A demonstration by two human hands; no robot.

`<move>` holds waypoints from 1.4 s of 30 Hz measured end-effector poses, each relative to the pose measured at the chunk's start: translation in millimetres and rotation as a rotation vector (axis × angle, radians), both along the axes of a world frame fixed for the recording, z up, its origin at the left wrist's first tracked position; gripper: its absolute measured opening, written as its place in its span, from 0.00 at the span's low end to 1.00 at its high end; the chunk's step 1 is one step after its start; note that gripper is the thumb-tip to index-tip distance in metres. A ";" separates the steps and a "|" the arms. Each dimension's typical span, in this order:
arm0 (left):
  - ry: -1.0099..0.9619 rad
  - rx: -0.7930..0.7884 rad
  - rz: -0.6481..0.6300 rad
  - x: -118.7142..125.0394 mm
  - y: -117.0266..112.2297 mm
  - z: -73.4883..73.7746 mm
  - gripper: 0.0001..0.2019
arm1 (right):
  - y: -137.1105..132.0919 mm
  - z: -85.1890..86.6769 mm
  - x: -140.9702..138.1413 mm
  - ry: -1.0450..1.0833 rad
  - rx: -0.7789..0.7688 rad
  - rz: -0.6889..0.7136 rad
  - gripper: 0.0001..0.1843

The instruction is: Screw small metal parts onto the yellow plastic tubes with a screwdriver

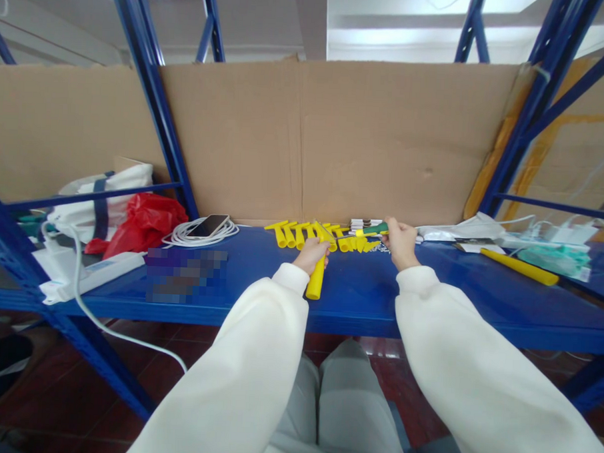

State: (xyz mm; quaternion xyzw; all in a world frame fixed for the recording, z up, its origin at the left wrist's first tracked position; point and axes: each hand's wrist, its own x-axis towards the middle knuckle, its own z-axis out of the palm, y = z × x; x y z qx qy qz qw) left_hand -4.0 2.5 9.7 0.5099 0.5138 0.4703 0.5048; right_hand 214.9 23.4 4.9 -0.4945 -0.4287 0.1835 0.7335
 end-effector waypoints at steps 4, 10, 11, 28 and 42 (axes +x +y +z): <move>0.025 0.036 0.121 -5.9 2.5 1.2 0.10 | -1.9 9.4 19.5 0.210 -0.009 -0.044 0.22; -0.027 0.042 0.076 -6.6 -0.5 2.5 0.09 | -11.0 5.1 13.1 0.084 -0.162 0.051 0.19; -0.027 0.039 0.075 -6.4 -1.1 2.8 0.08 | -12.0 2.9 7.8 0.034 -0.191 0.079 0.20; 0.066 0.171 -0.014 -9.1 0.8 3.7 0.22 | 3.9 -19.3 17.8 -0.737 -0.451 0.231 0.13; 0.565 0.493 -0.065 -16.6 4.0 -2.4 0.32 | 4.0 -24.8 33.5 -1.118 -0.693 -0.099 0.20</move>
